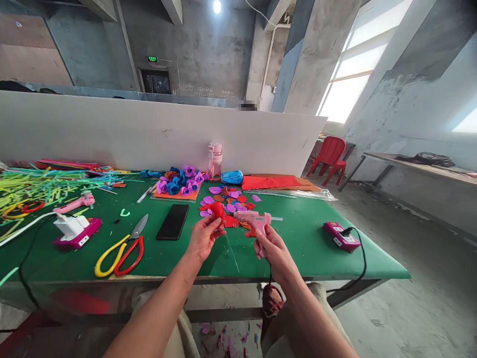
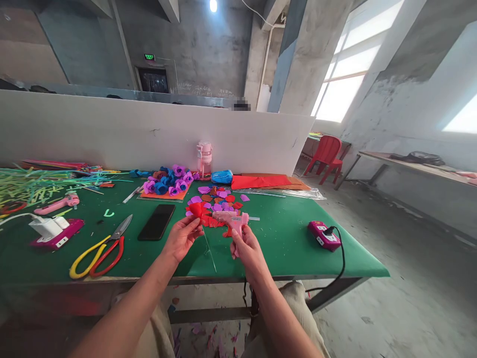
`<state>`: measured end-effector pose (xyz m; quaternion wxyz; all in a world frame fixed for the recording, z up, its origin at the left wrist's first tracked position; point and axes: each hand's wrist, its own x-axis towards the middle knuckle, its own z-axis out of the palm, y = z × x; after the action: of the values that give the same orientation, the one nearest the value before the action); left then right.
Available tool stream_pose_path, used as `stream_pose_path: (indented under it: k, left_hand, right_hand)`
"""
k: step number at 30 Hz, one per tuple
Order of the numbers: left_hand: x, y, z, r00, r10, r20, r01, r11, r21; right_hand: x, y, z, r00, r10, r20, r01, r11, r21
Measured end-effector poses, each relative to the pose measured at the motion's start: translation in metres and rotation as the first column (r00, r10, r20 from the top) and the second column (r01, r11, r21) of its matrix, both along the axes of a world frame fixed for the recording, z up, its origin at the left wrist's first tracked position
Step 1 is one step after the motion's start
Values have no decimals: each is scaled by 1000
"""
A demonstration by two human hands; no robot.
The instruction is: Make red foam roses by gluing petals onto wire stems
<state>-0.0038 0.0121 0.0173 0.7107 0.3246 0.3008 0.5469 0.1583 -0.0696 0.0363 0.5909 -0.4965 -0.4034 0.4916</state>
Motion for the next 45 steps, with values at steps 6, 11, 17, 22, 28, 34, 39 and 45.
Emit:
stream_pose_path:
  k: [6,11,17,22,28,34,39,45]
  left_hand:
    - [0,-1,0,1000,-3,-3,3,1000,7]
    - [-1,-1,-1,1000,-4,-19,4,1000,10]
    - [0,-1,1,1000,5,-20,-6,1000,-1]
    - [1,-1,1,1000,11,-25,-12,1000,-10]
    - [0,0,-3,1000,12,-27,-11,1000,18]
    - [0,2,-5,1000,13,-28,-13,1000,23]
    - [0,1,-3,1000,10,-9,-10,1000,4]
    - [1,1,-3,1000,10,-5,-10,1000,-12]
  right_hand:
    - [-6,-1,0,1000,18,-4,-18,1000,8]
    - [-7,-1,2,1000,15,-5,-14,1000,15]
    - [-6,0,-3,999,32,-1,-32,999,23]
    - [-6,0,-4,999,52,-3,-52,998,38]
    - [-6,2,-8,998,61,-12,-60,998,36]
    - [-7,-1,-4,998,62,-26,-61,997,40]
    - [-3,-4,0,1000,14,-15,-13,999,51]
    - [-3,-1,-4,999,41,6,-41,998,40]
